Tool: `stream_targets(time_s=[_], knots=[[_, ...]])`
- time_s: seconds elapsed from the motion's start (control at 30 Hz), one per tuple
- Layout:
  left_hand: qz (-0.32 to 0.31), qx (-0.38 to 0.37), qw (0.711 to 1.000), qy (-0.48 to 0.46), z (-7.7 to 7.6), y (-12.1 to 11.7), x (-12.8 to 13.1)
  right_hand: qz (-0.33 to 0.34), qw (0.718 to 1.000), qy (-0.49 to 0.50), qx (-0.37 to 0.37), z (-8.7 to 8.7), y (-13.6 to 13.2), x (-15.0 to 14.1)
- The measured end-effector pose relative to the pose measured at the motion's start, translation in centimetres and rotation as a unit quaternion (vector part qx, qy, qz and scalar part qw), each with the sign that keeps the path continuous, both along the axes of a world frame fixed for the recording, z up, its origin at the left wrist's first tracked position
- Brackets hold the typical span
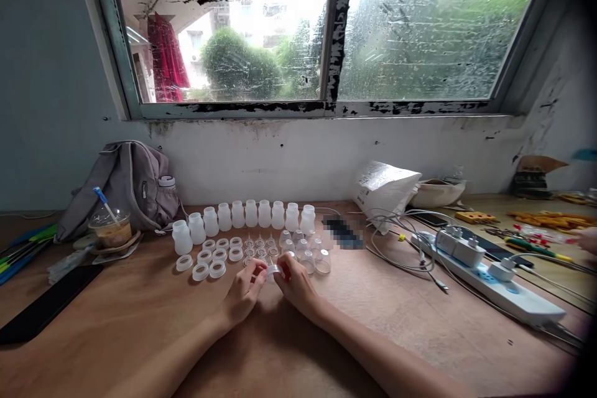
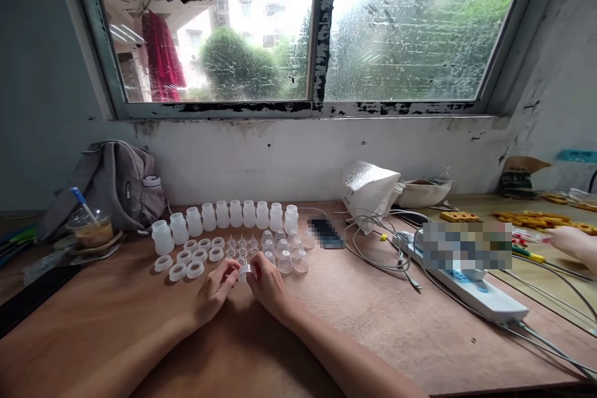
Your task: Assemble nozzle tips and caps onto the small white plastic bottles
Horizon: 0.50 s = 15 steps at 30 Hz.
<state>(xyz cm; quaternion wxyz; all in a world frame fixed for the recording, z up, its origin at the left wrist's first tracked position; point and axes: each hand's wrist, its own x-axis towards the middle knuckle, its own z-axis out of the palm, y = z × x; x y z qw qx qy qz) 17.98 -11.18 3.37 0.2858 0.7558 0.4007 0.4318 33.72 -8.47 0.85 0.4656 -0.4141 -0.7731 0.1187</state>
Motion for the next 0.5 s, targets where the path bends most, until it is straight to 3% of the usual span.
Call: stream_targets(time_s=[0.5], knots=[[-0.039,0.025,0.999,0.003,-0.10,-0.07,-0.11,0.023,0.999,0.012,-0.030,0.72,0.21,-0.37]])
